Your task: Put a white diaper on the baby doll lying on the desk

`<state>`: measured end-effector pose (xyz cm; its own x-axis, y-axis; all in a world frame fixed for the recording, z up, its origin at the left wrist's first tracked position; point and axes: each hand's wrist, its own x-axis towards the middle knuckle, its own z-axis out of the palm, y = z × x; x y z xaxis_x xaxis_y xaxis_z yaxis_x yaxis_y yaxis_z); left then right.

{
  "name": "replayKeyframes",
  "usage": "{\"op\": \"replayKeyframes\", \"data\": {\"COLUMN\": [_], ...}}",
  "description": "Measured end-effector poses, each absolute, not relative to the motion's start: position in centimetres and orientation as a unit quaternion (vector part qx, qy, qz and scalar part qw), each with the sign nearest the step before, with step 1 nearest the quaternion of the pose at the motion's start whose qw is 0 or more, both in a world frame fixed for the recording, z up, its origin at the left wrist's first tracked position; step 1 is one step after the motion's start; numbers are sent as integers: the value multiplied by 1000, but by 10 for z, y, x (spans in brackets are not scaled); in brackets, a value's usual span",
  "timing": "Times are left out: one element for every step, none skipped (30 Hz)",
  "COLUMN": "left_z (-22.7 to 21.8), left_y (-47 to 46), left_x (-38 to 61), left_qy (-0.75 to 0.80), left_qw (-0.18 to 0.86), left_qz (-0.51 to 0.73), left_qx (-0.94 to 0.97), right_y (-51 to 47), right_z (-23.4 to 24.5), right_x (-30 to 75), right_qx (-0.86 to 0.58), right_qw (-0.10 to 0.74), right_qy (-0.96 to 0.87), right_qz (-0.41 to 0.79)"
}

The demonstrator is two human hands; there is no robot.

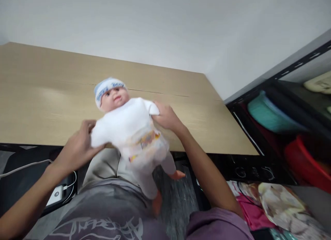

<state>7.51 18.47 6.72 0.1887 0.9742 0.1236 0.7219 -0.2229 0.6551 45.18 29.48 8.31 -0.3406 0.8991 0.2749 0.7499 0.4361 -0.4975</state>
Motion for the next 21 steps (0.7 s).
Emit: {"op": "replayKeyframes", "data": {"left_z": [56, 41, 23, 3, -18, -39, -59, -77, -92, -104, -112, -117, -119, -120, -118, -114, -109, -102, -94, -85, -75], "left_y": [147, 111, 77, 47, 21, -2, -20, -35, -45, -52, -56, -58, -58, -56, -54, -52, -49, -47, -44, -40, -36], "left_x": [69, 61, 52, 43, 32, 21, 11, 2, -6, -12, -16, -17, -17, -16, -15, -13, -13, -13, -14, -15, -16], "left_qy": [582, 591, 604, 616, 633, 646, 648, 648, 649, 647, 647, 647, 648, 650, 651, 655, 659, 662, 663, 661, 653], "left_qw": [258, 280, 305, 329, 343, 354, 371, 384, 398, 414, 431, 449, 465, 481, 494, 500, 500, 491, 468, 431, 383], "left_qz": [252, 239, 228, 219, 215, 208, 202, 210, 213, 216, 215, 210, 204, 196, 187, 176, 156, 127, 93, 61, 37], "left_qx": [729, 718, 700, 682, 660, 644, 634, 623, 612, 602, 592, 580, 568, 556, 545, 538, 539, 552, 577, 611, 653], "right_y": [266, 238, 210, 184, 160, 140, 124, 111, 103, 99, 98, 100, 104, 108, 111, 114, 114, 114, 111, 108, 103], "right_z": [83, 80, 75, 68, 59, 49, 37, 24, 10, -5, -20, -36, -52, -67, -82, -95, -106, -114, -119, -121, -120], "right_x": [449, 444, 437, 428, 418, 407, 396, 385, 375, 366, 358, 351, 346, 343, 342, 342, 344, 348, 353, 359, 365], "right_qx": [-490, -473, -457, -447, -443, -433, -424, -427, -434, -441, -447, -452, -457, -464, -470, -476, -481, -485, -487, -487, -483], "right_qw": [250, 241, 231, 218, 204, 185, 171, 164, 163, 167, 173, 176, 174, 165, 157, 153, 159, 177, 204, 233, 257], "right_qy": [-822, -835, -847, -855, -860, -867, -873, -872, -867, -860, -851, -842, -832, -822, -812, -800, -786, -771, -755, -739, -724], "right_qz": [147, 145, 143, 145, 152, 165, 173, 176, 183, 195, 214, 237, 261, 285, 309, 333, 355, 374, 389, 403, 420]}}
